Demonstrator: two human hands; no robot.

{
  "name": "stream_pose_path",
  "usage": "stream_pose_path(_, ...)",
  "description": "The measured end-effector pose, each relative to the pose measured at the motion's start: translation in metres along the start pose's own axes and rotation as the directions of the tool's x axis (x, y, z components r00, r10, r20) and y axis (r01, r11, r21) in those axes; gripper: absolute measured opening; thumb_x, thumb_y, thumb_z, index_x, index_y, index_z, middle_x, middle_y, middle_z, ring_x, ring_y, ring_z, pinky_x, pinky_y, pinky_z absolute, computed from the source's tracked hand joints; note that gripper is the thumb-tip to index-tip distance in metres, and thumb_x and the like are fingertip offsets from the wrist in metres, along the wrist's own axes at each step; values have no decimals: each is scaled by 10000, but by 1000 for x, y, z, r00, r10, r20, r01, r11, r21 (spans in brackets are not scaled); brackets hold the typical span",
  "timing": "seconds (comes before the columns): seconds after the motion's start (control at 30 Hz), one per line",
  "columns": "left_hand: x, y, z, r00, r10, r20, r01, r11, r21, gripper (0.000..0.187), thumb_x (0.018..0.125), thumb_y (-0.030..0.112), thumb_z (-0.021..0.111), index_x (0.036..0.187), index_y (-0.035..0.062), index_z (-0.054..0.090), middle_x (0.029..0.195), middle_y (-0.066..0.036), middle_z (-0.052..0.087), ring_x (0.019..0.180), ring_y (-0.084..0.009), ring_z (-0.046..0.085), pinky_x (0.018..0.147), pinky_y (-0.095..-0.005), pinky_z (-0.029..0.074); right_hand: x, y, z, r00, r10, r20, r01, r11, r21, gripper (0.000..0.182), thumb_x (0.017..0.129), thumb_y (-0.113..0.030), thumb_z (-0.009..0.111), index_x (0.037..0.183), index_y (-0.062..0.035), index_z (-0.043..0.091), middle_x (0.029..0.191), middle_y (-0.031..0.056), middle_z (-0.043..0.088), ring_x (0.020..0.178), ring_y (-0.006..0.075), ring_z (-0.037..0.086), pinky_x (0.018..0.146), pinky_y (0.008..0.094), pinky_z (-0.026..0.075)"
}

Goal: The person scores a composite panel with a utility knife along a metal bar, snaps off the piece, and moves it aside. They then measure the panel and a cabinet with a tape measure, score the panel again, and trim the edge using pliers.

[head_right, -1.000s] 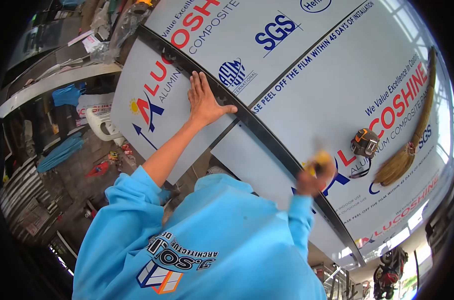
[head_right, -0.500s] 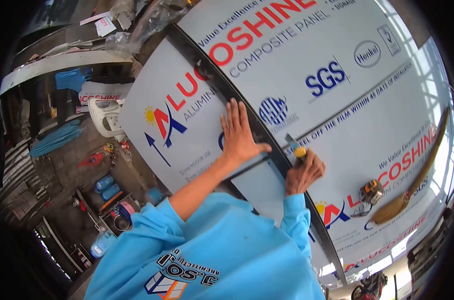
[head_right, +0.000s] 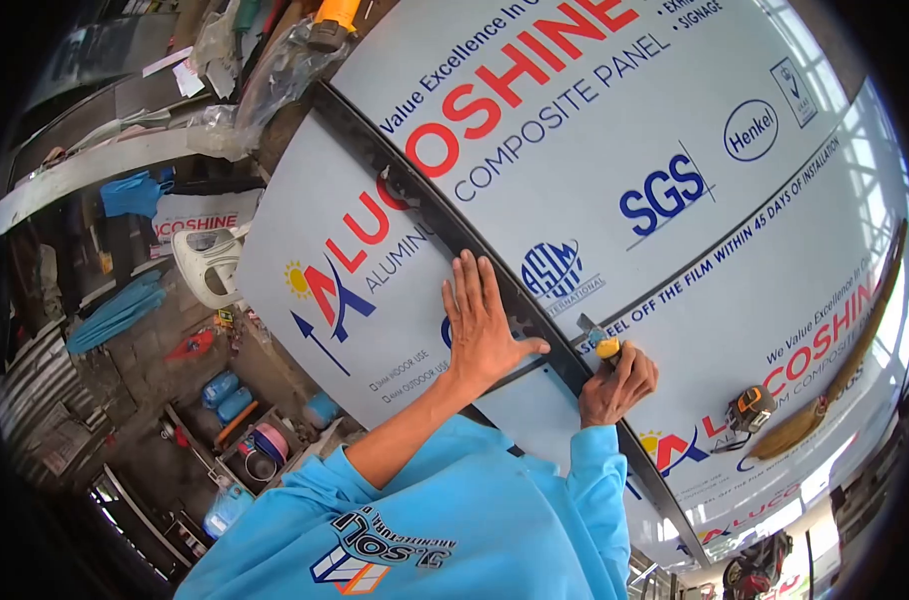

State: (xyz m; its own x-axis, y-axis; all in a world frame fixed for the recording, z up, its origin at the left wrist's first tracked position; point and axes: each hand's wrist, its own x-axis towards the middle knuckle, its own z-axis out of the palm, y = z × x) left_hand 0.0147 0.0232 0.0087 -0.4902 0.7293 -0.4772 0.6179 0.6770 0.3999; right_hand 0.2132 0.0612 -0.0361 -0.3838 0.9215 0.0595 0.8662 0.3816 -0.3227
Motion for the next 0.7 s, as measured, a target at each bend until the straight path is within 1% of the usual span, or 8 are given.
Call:
stream_pose_path(0.07, -2, -2, 0, 1000, 13, -12, -12, 1000, 28, 1315, 534, 553, 768, 1364, -112, -3, 1415, -341, -54, 1334, -449, -77, 1056, -573, 6, 0, -1, 2, 999, -25, -39, 27, 999, 44, 678, 615, 110, 621, 1224, -125, 436, 1130, 84, 445, 1110, 279, 376, 993, 436, 269)
stream_pose_path(0.13, -1, 0, -6, 1000, 4, 10, -5, 999, 46, 1333, 520, 577, 760, 1365, -111, -7, 1415, -345, -49, 1338, -443, -70, 1049, -586, 7, 0, -1, 2, 999, -26, -48, 28, 999, 44, 678, 623, 103, 631, 1228, -129, 430, 1134, 83, 442, 1115, 280, 372, 993, 429, 262)
stream_pose_path(0.17, 1, -4, -8, 999, 46, -26, -43, 994, 105, 1352, 499, 586, 761, 1366, -111, -7, 1413, -353, -35, 1342, -435, -62, 1044, -596, 4, -1, 0, 1, 999, -25, -39, 27, 999, 44, 673, 631, 95, 638, 1230, -130, 429, 1135, 80, 441, 1115, 279, 373, 993, 426, 257)
stream_pose_path(0.33, 23, -9, -23, 998, 36, -53, -27, 988, 155, 1386, 455, 591, 777, 1361, -123, 9, 1412, -356, -20, 1347, -425, -61, 1039, -608, 24, -2, 1, -1, 998, -38, -48, 41, 997, 58, 645, 655, 64, 662, 1222, -141, 434, 1121, 69, 437, 1104, 272, 377, 971, 415, 256)
stream_pose_path(0.43, 22, -2, -23, 999, -20, 50, 7, 969, 246, 1394, 459, 576, 790, 1358, -127, -12, 1410, -358, -25, 1347, -426, -53, 1038, -613, 66, -6, 2, -4, 999, -27, -36, 29, 998, 64, 644, 661, 53, 666, 1223, -158, 432, 1129, 62, 419, 1116, 260, 359, 971, 405, 244)
stream_pose_path(0.57, 22, -8, -17, 999, -12, 39, 3, 976, 220, 1421, 440, 601, 786, 1353, -135, -16, 1409, -360, -28, 1345, -429, -64, 1047, -600, 40, -1, 2, -3, 1000, -10, -18, 11, 998, 67, 643, 668, 37, 671, 1225, -173, 427, 1127, 49, 398, 1124, 247, 344, 983, 394, 225)
stream_pose_path(0.63, 18, -12, -13, 998, -13, -66, 25, 984, 175, 1448, 422, 647, 769, 1351, -137, -18, 1407, -362, -40, 1342, -432, -77, 1056, -582, 11, -3, 1, -5, 1000, 8, -13, -8, 998, 58, 642, 669, 33, 671, 1226, -174, 426, 1121, 49, 397, 1122, 245, 345, 984, 392, 226)
stream_pose_path(0.7, 19, -14, -12, 999, -10, -45, 19, 982, 189, 1457, 418, 665, 759, 1351, -136, -23, 1406, -362, -47, 1340, -434, -85, 1058, -575, 0, -1, 0, -5, 1000, 7, 2, -7, 999, 50, 637, 671, 28, 670, 1225, -176, 431, 1115, 46, 398, 1121, 240, 347, 982, 388, 231)
